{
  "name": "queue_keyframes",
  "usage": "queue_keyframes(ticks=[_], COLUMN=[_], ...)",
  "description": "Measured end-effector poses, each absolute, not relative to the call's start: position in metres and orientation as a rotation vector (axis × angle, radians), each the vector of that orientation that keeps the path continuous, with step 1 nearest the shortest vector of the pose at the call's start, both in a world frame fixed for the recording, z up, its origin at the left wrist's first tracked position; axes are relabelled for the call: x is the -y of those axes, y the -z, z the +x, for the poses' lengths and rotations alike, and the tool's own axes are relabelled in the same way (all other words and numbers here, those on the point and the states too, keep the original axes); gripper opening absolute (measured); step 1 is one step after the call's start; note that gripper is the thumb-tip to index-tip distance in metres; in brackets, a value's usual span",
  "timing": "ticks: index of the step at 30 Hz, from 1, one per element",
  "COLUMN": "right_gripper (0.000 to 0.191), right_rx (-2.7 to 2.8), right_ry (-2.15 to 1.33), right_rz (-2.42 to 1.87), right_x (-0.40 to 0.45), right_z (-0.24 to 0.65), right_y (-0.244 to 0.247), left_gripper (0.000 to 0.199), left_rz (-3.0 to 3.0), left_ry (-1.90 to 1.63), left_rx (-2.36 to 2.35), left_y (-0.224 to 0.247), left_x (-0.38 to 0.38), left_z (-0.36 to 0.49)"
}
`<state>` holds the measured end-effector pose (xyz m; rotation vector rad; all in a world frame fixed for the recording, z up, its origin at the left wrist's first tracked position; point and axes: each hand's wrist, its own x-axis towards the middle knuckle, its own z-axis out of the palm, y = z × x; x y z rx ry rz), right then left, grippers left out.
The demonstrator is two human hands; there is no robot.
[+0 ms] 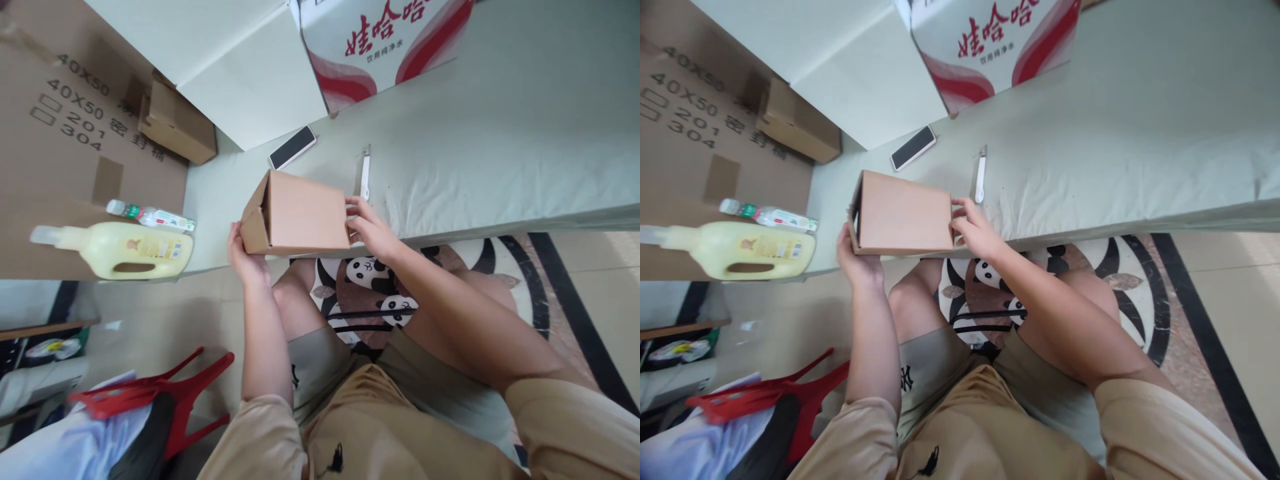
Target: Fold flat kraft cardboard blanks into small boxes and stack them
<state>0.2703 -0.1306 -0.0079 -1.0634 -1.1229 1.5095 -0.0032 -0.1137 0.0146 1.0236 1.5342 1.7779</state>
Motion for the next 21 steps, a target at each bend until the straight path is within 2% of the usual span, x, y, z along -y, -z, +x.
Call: queue_keyframes(ticks=[3,7,12,14,19,21], right_gripper=[0.046,0.049,0.056,0.053,0.036,0.032], right_rx=[1.178,1.490,1.581,1.579,1.535,1.538], right_ry=[-1.391,-1.031,-0.792,-0.752,-0.672,-0.697], right_rz=[-0.823,-0.736,-0.792,-0.800,-0.849,-0.880], right_x=[0.135,0.147,0.154,0.154,0.149,0.146], right_z=[0.262,0.272,0.288,0.291,0.292,0.292], right_y=[0.003,-0.010,-0.020,-0.022,-0.020,-0.018], left_gripper=[0.051,0.052,0.072,0.066,0.028,0.017], left_rz=[0.836,0.736,0.697,0.711,0.844,0.888], left_ry=[-1.696,-1.495,-1.222,-1.126,-0.927,-1.009], left_rx=[-1.384,-1.267,-1.375,-1.429,-1.520,-1.545], left_y=[-0.015,-0.014,-0.002,0.005,0.019,0.017], left_x=[0.120,0.131,0.142,0.146,0.154,0.155], left_z=[0.009,0.033,0.057,0.064,0.070,0.066])
